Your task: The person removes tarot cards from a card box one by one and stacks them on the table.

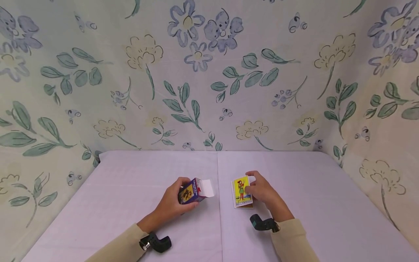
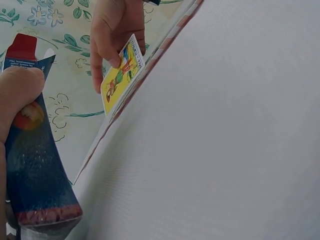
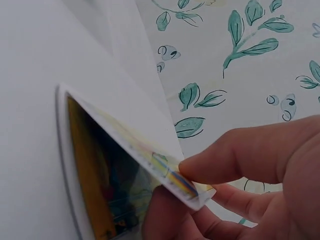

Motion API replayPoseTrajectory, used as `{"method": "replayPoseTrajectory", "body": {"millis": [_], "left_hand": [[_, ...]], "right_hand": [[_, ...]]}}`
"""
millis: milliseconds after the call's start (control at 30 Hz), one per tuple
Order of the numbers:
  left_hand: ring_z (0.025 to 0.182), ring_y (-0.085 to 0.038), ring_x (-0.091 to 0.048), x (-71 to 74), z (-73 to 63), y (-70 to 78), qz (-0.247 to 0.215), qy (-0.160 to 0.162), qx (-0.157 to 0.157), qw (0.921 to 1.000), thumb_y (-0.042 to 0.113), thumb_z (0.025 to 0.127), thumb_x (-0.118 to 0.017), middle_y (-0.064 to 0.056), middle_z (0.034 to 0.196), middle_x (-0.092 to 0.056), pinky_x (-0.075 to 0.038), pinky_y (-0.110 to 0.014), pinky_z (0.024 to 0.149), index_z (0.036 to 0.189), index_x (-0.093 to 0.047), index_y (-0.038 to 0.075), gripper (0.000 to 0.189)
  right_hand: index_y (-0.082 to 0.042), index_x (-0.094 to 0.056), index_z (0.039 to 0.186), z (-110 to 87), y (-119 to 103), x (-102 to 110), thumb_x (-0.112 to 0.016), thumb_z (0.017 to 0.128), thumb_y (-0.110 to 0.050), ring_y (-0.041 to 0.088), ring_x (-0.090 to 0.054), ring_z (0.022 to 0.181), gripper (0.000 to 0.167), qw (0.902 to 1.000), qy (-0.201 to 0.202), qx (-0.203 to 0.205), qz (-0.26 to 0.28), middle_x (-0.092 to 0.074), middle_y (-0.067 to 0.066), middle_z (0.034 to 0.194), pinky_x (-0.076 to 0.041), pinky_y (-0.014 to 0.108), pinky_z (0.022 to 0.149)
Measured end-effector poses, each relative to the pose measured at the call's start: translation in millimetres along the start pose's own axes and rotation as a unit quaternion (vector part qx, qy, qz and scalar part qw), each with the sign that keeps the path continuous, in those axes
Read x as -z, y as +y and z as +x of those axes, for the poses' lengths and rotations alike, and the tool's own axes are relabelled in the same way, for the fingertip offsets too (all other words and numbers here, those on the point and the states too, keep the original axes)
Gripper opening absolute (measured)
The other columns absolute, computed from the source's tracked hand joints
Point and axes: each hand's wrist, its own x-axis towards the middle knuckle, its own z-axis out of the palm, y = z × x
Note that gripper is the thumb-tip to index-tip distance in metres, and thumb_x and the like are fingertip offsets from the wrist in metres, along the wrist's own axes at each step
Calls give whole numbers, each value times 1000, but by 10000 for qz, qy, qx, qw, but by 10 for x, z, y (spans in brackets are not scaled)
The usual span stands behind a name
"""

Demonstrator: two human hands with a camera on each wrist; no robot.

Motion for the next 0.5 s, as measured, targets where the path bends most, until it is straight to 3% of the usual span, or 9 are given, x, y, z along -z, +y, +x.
{"method": "replayPoseTrajectory", "body": {"millis": [500], "left_hand": [[98, -7, -53, -7, -2, -3, 27, 16, -16, 10000, 50, 74, -79, 8, 116, -56, -50, -27, 84, 126, -45, 17, 70]], "right_hand": [[-5, -37, 139, 5, -6, -22, -66, 85, -13, 30, -57, 91, 61, 9993, 73, -66, -363, -51, 25, 114, -54, 40, 81]]}}
